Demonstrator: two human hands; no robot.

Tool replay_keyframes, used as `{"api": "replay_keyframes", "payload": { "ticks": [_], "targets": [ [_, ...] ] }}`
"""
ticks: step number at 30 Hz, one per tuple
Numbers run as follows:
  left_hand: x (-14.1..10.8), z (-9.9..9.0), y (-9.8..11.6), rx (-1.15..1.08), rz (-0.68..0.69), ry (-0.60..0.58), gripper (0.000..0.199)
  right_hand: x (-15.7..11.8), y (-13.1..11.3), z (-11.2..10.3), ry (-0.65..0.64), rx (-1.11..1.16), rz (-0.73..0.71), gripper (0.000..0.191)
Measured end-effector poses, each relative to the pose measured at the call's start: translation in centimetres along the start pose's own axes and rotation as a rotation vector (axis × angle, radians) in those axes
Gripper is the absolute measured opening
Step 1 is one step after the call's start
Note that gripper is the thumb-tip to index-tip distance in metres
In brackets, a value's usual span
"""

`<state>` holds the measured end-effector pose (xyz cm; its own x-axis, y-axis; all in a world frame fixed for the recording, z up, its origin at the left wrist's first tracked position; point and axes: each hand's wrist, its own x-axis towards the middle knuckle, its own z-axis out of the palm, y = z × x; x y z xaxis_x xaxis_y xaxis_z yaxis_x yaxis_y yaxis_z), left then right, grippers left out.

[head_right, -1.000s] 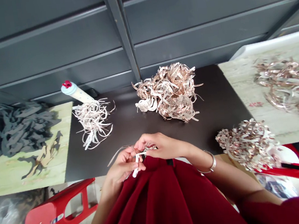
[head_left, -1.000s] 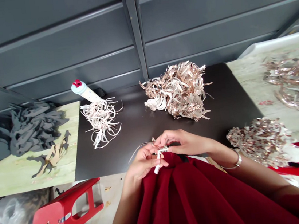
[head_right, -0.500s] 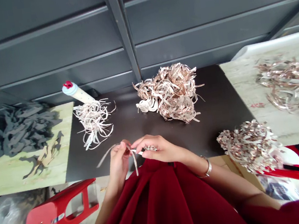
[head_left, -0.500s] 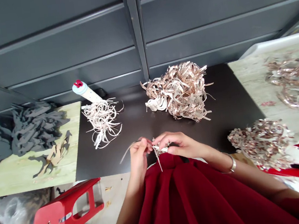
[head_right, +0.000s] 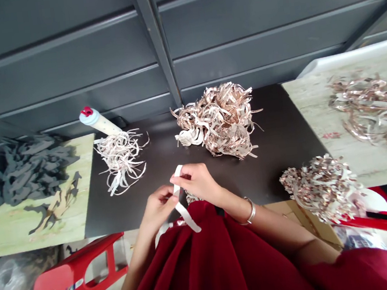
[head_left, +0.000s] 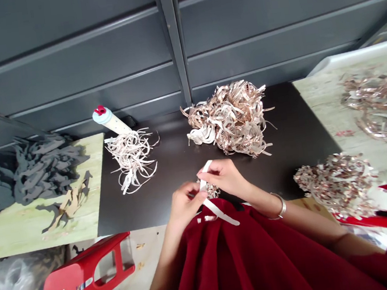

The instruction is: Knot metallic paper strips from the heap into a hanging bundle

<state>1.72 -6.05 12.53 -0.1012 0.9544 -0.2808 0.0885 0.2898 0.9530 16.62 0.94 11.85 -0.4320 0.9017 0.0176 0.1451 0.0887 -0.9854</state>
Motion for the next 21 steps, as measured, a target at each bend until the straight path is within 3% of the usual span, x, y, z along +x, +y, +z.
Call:
{"api": "replay_keyframes", "payload": {
  "ticks": [4,9,12,15,18,21],
  "targets": [
    [0.5,-0.6,1.2,0.119,0.215,0.095,0.023,-0.4,0.0,0.4,-0.236,0.078,0.061,0.034],
    [0.5,0.2,2.4,0.199,0.256,0.132,0.011,-1.0,-0.5,0.6,-0.307,-0.020,-0.026,0.032],
    [0.3,0.2,2.5,0.196,0.220,0.174,0.014,-1.5,-0.9,-0.1,-0.150,-0.190,-0.176,0.020],
    [0.1,0.1,2.4,0.177,0.169,0.146,0.013,-1.8,-1.0,-1.0,0.064,-0.359,-0.429,0.016],
    [0.0,0.2,2.4,0.224,0.170,0.106,0.015,-1.8,-0.7,-1.5,0.040,-0.483,-0.598,0.019],
    [-0.1,0.5,2.7,0.301,0.207,0.107,0.019,-1.5,-0.6,-1.8,-0.042,-0.581,-0.631,0.021]
  ]
}}
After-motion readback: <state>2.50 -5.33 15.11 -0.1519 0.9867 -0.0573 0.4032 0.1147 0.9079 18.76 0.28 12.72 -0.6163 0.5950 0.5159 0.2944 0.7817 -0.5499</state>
